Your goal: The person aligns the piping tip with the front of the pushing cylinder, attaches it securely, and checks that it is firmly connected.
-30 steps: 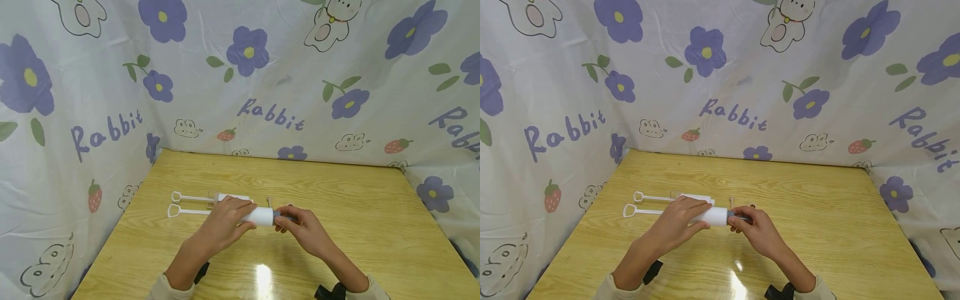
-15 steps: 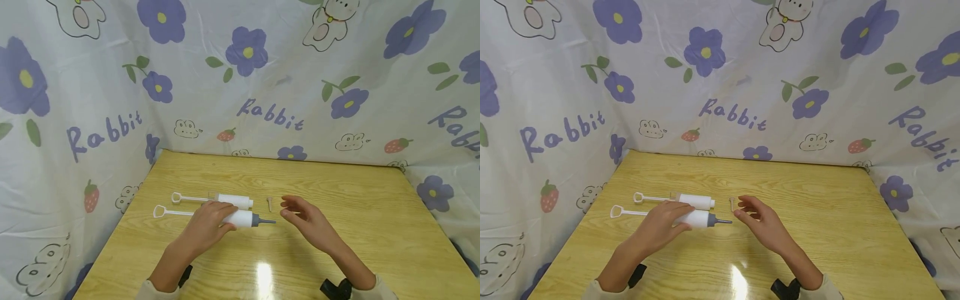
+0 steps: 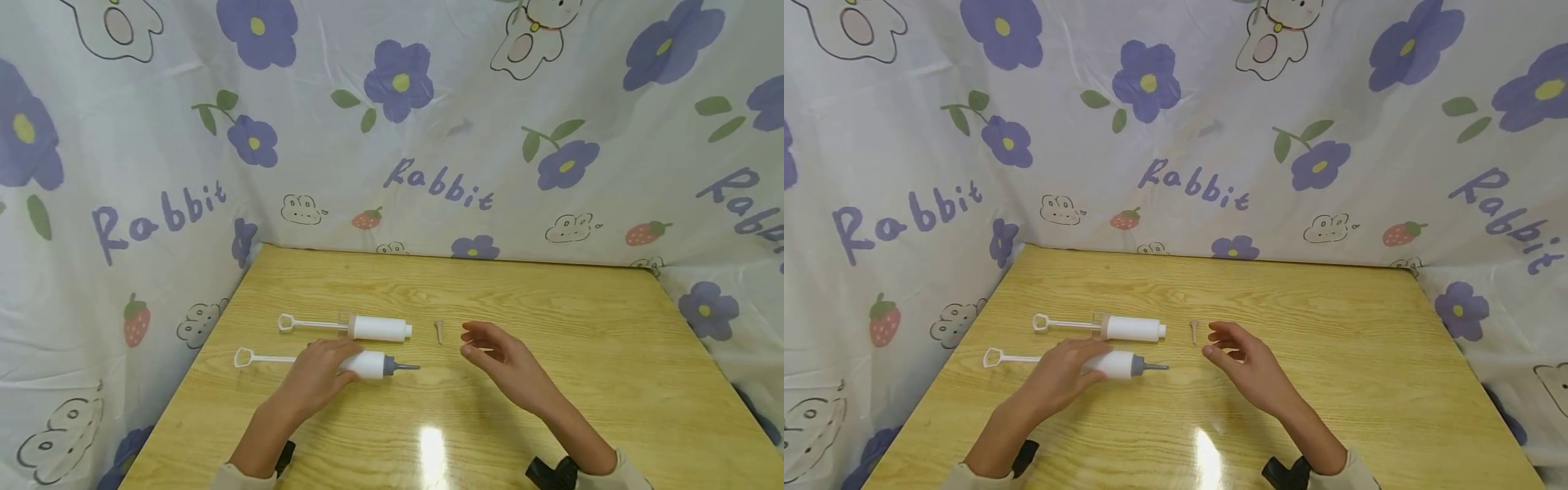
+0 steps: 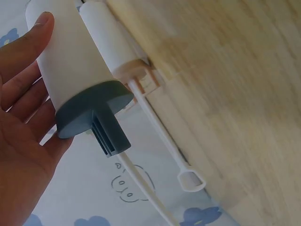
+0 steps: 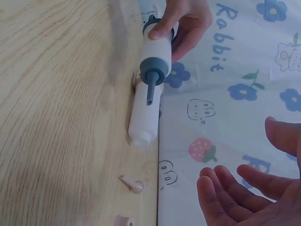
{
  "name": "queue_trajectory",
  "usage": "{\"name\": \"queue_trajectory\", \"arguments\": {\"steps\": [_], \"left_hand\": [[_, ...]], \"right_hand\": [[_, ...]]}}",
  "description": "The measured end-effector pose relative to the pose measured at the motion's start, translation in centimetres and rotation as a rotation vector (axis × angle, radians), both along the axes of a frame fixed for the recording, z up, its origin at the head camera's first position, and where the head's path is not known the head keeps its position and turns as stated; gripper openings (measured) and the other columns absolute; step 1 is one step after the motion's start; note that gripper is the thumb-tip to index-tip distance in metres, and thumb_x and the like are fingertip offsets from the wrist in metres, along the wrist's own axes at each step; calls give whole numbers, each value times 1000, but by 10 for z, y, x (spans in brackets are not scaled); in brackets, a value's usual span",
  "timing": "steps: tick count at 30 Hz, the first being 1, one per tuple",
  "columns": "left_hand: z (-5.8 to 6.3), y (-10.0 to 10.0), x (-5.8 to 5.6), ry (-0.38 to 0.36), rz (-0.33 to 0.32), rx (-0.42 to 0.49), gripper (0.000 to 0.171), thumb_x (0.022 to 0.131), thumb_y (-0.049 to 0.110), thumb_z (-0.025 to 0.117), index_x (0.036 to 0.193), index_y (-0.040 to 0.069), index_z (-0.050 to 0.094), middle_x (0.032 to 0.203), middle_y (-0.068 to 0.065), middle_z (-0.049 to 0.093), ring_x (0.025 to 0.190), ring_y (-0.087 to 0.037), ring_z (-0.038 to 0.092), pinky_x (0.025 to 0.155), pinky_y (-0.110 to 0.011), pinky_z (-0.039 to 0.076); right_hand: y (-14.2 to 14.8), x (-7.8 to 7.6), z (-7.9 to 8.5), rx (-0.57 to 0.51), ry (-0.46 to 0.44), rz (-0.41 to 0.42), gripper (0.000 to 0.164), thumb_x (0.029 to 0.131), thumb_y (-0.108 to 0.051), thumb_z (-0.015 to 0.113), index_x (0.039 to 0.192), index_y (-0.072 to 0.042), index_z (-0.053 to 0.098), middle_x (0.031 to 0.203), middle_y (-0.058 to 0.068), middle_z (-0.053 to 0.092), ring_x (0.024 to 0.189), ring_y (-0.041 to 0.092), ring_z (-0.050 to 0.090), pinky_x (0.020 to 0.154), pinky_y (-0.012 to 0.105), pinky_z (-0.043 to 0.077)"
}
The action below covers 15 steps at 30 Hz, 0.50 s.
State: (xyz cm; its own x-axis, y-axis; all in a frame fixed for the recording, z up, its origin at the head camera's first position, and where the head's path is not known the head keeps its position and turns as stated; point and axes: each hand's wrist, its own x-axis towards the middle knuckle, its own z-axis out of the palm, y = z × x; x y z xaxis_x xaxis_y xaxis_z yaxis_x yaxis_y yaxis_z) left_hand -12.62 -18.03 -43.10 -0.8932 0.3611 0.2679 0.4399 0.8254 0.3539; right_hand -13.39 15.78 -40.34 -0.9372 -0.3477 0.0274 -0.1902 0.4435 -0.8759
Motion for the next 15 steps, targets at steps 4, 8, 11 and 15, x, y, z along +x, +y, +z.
{"name": "queue_trajectory", "arguments": {"steps": [4, 8, 11, 15], "left_hand": [[-3, -1, -1, -13, 5, -10, 42, 76, 12, 90, 115, 4, 76, 118, -11, 77, 109, -30, 73, 95, -48, 58], [-6, -1, -2, -27, 10, 4, 41, 76, 10, 90, 114, 4, 76, 117, -12, 77, 107, -32, 73, 94, -50, 58], [-8, -1, -2, -48, 18, 11, 40, 76, 10, 90, 114, 5, 77, 118, -12, 77, 108, -33, 73, 94, -51, 58], [-10, -2, -4, -73, 26, 9, 40, 76, 11, 89, 114, 5, 77, 119, -13, 76, 110, -34, 72, 95, -51, 58]], "right_hand": [[1, 0, -2, 6, 1, -4, 51, 105, -39, 60, 148, -14, 52, 139, 7, 64, 128, 26, 61, 107, 48, 52], [2, 0, -4, 2, 16, 3, 50, 105, -39, 60, 147, -12, 53, 138, 8, 64, 127, 25, 62, 106, 44, 53], [3, 0, -4, -7, 18, 7, 48, 105, -36, 60, 147, -12, 54, 137, 8, 65, 127, 25, 62, 104, 39, 54], [5, 0, -4, -8, 11, 8, 48, 105, -36, 61, 146, -11, 54, 136, 8, 65, 126, 25, 62, 103, 33, 54]]}}
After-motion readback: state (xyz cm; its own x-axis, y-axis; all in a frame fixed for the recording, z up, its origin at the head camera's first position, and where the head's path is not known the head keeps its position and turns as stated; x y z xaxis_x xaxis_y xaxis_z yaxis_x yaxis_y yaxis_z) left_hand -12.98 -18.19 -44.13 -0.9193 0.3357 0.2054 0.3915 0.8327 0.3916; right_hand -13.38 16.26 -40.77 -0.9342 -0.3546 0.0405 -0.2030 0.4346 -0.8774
